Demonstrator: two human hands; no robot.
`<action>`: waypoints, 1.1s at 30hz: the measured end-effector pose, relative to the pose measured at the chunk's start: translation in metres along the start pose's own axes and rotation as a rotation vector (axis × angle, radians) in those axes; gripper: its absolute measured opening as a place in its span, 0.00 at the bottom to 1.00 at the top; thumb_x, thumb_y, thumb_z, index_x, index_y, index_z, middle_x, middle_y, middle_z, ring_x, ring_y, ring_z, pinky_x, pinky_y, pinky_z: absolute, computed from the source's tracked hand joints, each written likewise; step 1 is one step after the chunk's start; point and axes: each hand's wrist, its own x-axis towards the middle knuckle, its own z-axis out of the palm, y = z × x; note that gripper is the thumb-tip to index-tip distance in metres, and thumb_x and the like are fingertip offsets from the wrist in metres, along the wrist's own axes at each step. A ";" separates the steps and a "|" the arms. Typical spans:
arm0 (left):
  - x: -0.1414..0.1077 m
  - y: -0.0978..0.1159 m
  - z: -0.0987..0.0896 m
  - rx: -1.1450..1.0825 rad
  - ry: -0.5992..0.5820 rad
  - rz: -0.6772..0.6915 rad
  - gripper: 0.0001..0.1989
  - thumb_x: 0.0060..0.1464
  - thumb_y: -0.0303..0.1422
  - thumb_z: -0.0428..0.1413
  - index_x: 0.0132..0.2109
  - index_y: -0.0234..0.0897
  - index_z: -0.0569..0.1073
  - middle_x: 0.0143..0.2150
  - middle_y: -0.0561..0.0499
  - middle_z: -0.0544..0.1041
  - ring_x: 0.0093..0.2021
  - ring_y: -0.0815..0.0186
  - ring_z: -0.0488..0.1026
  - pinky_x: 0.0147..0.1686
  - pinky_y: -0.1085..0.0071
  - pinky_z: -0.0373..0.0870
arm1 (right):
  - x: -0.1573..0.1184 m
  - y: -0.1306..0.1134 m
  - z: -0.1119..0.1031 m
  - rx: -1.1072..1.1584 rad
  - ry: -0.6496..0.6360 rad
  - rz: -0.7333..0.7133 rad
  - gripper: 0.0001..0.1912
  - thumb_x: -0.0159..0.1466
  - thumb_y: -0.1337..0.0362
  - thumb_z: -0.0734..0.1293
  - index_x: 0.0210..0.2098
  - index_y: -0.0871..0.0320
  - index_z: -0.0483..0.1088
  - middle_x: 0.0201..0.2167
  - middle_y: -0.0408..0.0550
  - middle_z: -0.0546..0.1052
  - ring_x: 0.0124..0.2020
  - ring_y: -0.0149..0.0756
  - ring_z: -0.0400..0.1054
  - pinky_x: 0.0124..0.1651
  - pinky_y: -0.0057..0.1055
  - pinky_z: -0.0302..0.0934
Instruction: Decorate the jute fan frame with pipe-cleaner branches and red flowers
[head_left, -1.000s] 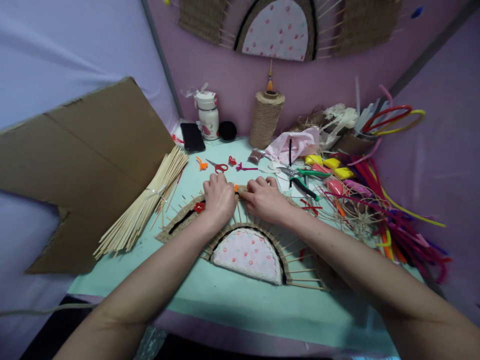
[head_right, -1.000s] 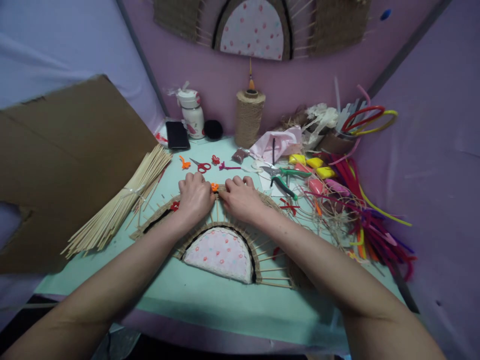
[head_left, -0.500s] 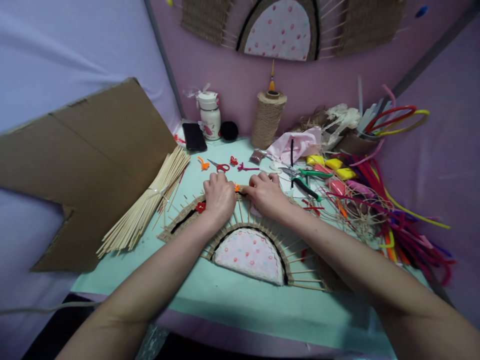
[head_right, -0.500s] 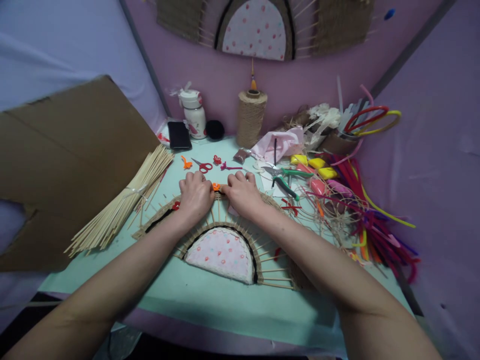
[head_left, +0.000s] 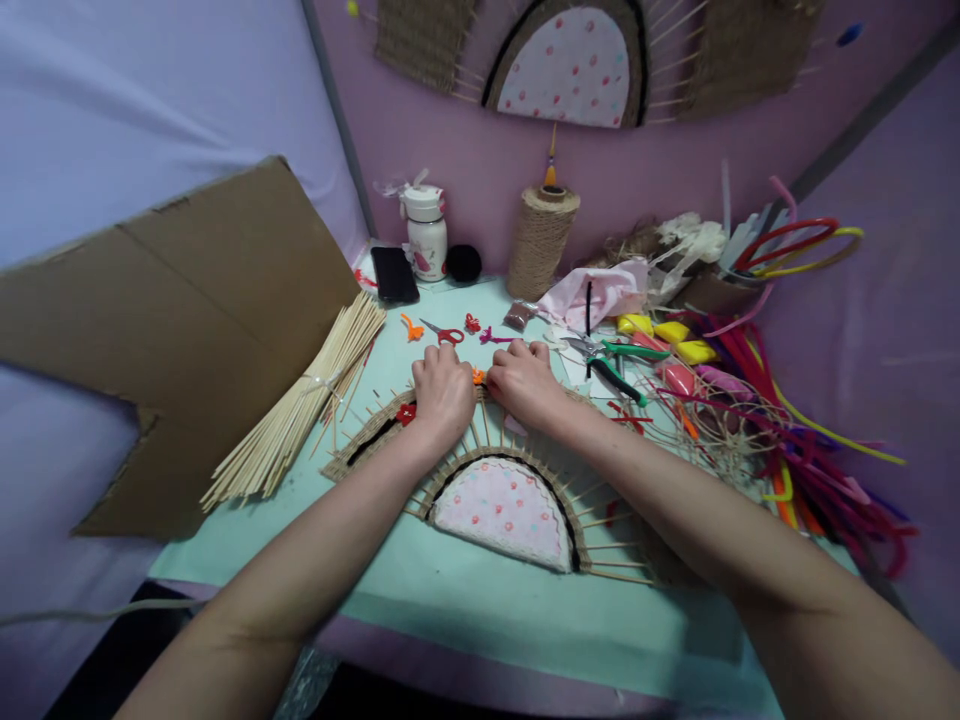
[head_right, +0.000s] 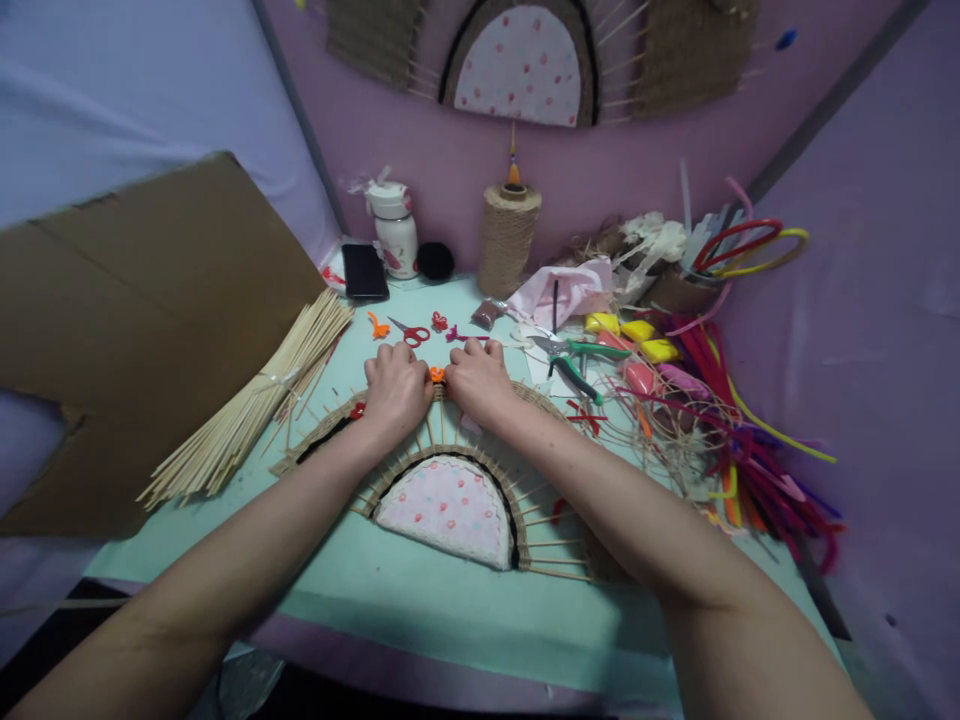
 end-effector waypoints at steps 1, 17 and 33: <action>0.000 0.000 0.000 -0.003 -0.002 -0.004 0.15 0.60 0.30 0.48 0.44 0.35 0.79 0.49 0.37 0.69 0.53 0.49 0.60 0.46 0.55 0.60 | 0.000 0.000 0.001 -0.001 0.002 0.006 0.14 0.67 0.63 0.61 0.34 0.59 0.78 0.35 0.54 0.73 0.44 0.44 0.53 0.43 0.43 0.39; -0.014 -0.054 -0.020 -0.267 0.031 -0.074 0.11 0.57 0.34 0.53 0.43 0.43 0.79 0.46 0.46 0.71 0.52 0.54 0.63 0.53 0.57 0.59 | -0.012 -0.004 -0.003 0.042 0.056 -0.137 0.14 0.69 0.62 0.60 0.39 0.55 0.78 0.42 0.54 0.72 0.46 0.45 0.54 0.45 0.43 0.39; -0.012 -0.051 -0.004 -0.312 -0.100 0.078 0.10 0.58 0.34 0.53 0.42 0.42 0.78 0.46 0.48 0.77 0.50 0.54 0.67 0.47 0.57 0.61 | -0.003 -0.005 0.010 0.057 0.137 -0.155 0.14 0.70 0.59 0.59 0.44 0.53 0.77 0.41 0.52 0.72 0.45 0.43 0.54 0.44 0.42 0.39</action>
